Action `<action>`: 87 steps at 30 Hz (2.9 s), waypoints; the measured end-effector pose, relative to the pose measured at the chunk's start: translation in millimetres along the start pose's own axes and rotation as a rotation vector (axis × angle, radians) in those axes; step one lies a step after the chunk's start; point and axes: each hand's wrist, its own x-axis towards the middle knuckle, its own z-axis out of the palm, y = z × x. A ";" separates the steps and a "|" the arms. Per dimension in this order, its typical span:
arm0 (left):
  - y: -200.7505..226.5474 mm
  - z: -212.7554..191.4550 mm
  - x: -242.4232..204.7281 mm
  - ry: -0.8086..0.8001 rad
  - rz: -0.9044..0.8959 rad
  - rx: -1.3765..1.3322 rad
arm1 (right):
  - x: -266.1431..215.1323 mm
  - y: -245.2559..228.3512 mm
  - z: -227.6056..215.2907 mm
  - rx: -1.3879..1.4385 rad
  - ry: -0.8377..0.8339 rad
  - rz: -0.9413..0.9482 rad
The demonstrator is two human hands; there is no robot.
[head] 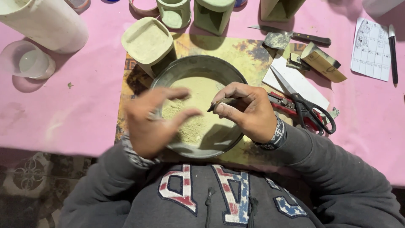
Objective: Sanding and cleaning a small ceramic candle holder.
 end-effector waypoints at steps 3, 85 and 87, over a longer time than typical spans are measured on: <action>-29.6 -28.7 8.2 0.142 0.004 0.173 | 2.4 -11.0 2.4 -0.035 -0.037 -0.084; -7.8 32.9 8.1 -0.217 -0.592 -1.324 | -8.4 -71.9 -9.9 -0.541 0.108 -0.713; -5.0 32.9 8.7 -0.199 -0.630 -1.338 | -9.9 -72.2 -3.6 -0.716 0.174 -0.715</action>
